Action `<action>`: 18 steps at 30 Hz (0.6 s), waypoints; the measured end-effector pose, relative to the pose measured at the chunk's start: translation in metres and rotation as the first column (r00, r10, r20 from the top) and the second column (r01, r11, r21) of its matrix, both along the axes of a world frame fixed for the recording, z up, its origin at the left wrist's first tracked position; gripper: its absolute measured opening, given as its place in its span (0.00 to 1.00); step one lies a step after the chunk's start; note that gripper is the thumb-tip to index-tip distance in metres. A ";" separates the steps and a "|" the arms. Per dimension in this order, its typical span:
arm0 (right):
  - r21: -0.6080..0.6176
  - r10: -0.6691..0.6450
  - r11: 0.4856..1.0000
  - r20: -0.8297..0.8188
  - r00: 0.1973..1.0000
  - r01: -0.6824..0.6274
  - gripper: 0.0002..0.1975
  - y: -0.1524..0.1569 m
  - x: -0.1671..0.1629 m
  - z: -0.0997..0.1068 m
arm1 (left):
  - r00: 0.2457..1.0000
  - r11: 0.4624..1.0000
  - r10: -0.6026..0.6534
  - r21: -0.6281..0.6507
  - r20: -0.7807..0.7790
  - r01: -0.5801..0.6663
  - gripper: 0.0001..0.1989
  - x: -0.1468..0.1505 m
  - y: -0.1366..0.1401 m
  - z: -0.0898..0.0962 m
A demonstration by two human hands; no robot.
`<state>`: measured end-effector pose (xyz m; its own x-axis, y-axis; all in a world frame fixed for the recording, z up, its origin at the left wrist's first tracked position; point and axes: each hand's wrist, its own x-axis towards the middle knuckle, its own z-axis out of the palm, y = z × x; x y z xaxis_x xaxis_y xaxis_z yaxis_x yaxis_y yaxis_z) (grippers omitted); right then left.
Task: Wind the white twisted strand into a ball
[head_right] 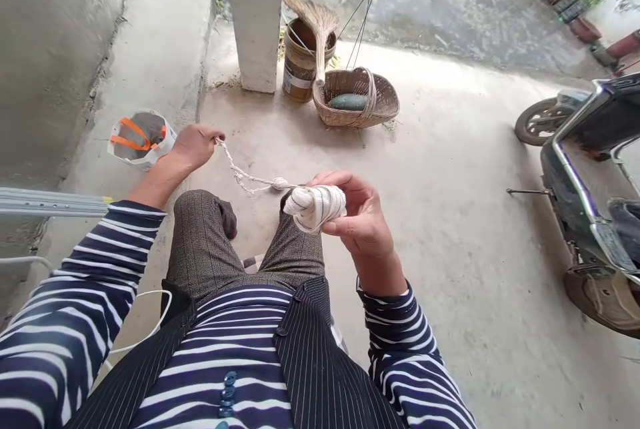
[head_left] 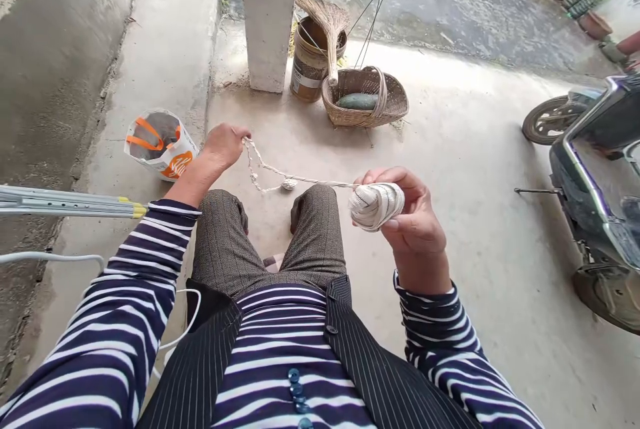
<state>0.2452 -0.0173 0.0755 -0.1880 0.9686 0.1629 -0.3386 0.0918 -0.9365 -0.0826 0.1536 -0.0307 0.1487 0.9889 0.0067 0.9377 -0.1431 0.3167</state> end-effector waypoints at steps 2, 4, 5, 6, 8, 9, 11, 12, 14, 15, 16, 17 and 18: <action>0.016 0.014 1.000 0.007 1.000 -0.014 0.22 0.000 -0.004 0.001 | 0.988 0.984 -0.021 0.176 0.150 -0.006 0.21 0.014 0.007 0.005; 0.023 0.002 1.000 0.019 1.000 -0.003 0.22 0.000 -0.005 0.003 | 0.954 0.959 -0.127 0.280 0.273 0.047 0.21 0.032 0.005 0.005; 0.025 -0.012 1.000 0.022 1.000 0.012 0.22 0.000 -0.004 0.004 | 0.935 0.953 -0.193 0.285 0.299 0.106 0.21 0.040 0.001 0.002; 0.028 -0.028 0.999 0.022 0.999 0.027 0.22 -0.001 -0.002 0.005 | 0.920 0.951 -0.257 0.247 0.296 0.187 0.21 0.045 -0.004 -0.002; 0.018 -0.055 0.998 0.024 0.998 0.055 0.22 -0.002 0.004 0.007 | 0.910 0.937 -0.349 0.057 0.222 0.345 0.20 0.047 -0.017 -0.011; 0.007 -0.067 0.998 0.027 0.997 0.067 0.22 -0.003 0.006 0.007 | 0.916 0.922 -0.368 -0.065 0.160 0.382 0.19 0.044 -0.024 -0.016; -0.017 -0.083 0.996 0.034 0.996 0.084 0.22 -0.004 0.010 0.006 | 0.940 0.906 -0.340 -0.266 0.011 0.331 0.18 0.028 -0.034 -0.022; -0.027 -0.089 0.996 0.036 0.995 0.090 0.22 -0.004 0.011 0.005 | 0.955 0.916 -0.289 -0.310 -0.064 0.256 0.18 0.017 -0.036 -0.023; -0.036 -0.090 0.995 0.046 0.995 0.092 0.22 -0.004 0.009 0.002 | 0.978 0.956 -0.132 -0.280 -0.162 0.083 0.19 -0.005 -0.036 -0.020; -0.036 -0.083 0.996 0.051 0.995 0.084 0.22 -0.003 0.006 0.002 | 0.984 0.976 -0.043 -0.220 -0.171 0.004 0.20 -0.016 -0.034 -0.017; -0.035 -0.067 0.997 0.057 0.996 0.069 0.22 -0.003 0.003 0.001 | 0.989 0.988 0.047 -0.138 -0.144 -0.067 0.20 -0.025 -0.030 -0.012; -0.033 -0.046 0.998 0.062 0.997 0.048 0.22 -0.004 -0.001 0.002 | 0.990 0.991 0.119 -0.057 -0.070 -0.123 0.20 -0.032 -0.025 -0.007; -0.031 -0.023 0.999 0.064 0.998 0.025 0.22 -0.004 -0.004 0.003 | 0.986 0.986 0.165 0.009 0.039 -0.165 0.20 -0.036 -0.018 -0.001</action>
